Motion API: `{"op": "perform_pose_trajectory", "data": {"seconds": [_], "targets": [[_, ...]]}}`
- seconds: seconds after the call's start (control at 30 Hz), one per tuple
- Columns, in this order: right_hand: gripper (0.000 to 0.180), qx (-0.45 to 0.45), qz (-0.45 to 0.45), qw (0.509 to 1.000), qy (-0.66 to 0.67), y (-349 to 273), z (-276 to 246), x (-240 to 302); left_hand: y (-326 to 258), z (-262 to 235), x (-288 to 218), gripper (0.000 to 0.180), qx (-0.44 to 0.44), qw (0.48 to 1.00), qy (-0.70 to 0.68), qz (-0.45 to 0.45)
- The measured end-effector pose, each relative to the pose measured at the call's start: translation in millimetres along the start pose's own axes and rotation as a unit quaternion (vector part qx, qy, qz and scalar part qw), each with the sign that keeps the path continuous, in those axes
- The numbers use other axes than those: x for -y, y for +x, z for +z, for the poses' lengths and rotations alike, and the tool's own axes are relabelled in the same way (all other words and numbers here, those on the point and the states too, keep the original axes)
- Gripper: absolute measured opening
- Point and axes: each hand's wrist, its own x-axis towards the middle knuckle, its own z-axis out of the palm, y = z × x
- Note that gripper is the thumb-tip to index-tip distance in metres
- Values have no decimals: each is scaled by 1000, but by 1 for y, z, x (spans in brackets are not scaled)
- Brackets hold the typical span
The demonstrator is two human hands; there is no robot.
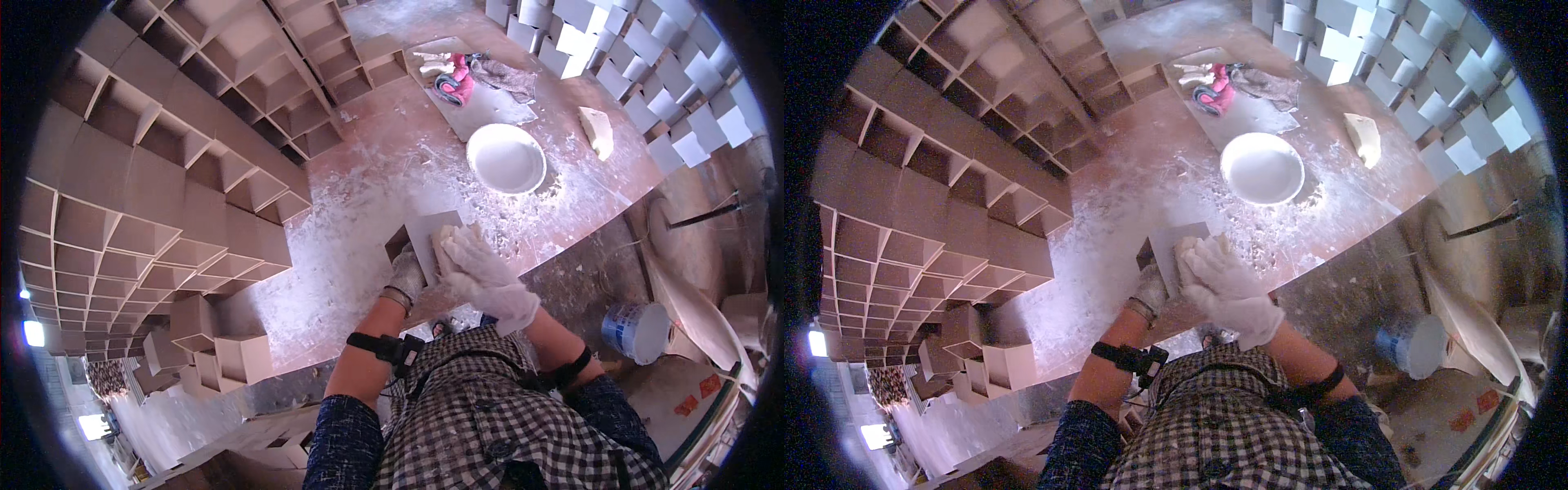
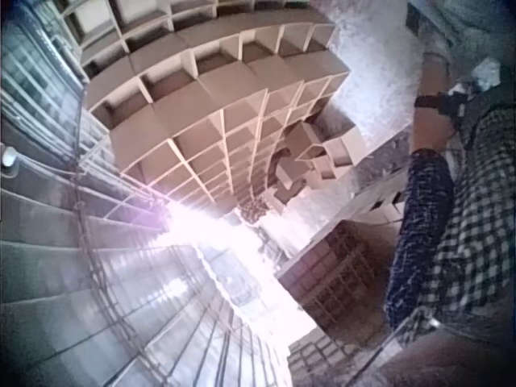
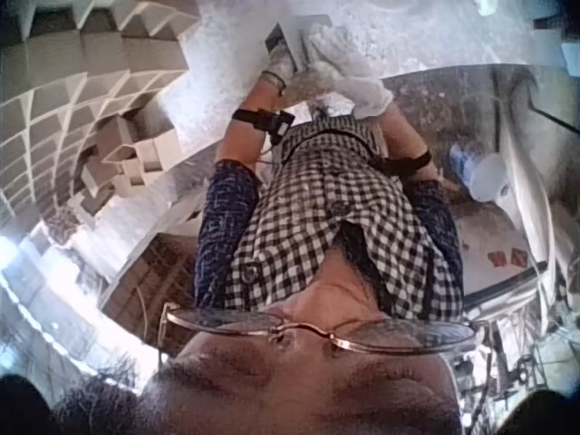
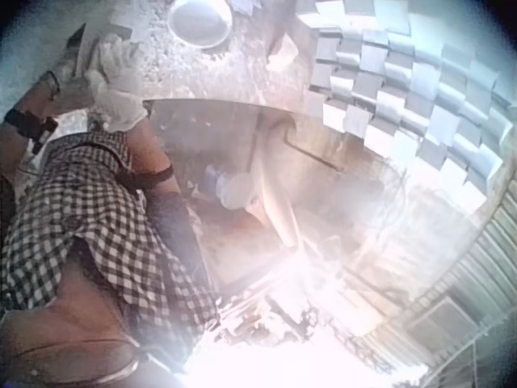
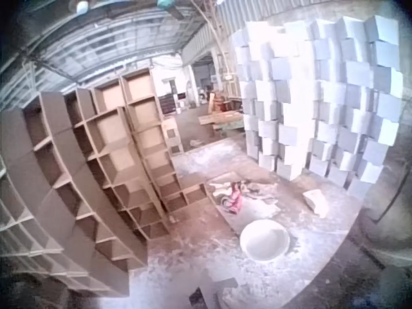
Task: The person wipes the interior and exterior of a ceramic box with a cloth dipped in liquid, then stacks it and repeats the process with another box.
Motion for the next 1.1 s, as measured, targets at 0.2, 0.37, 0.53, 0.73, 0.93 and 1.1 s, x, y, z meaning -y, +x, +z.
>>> {"op": "perform_pose_trajectory", "data": {"seconds": [0.2,0.37,0.53,0.73,0.93,1.1], "targets": [[60,127,48,982,129,9,-24,-11,8,-28,15,38,20,881,446,157],[61,-70,0,998,3,18,-10,-26,8,-19,23,38,-41,948,300,98],[45,121,160,979,-21,5,-16,-12,-3,-17,12,36,-30,916,386,104],[28,-153,195,942,226,32,-20,-18,5,-19,17,33,-63,958,269,79],[37,-26,93,995,22,47,-7,-12,-17,26,-23,38,-47,986,154,41],[42,42,-63,985,-157,-9,-3,19,-18,12,-34,40,-9,895,440,76]]}}
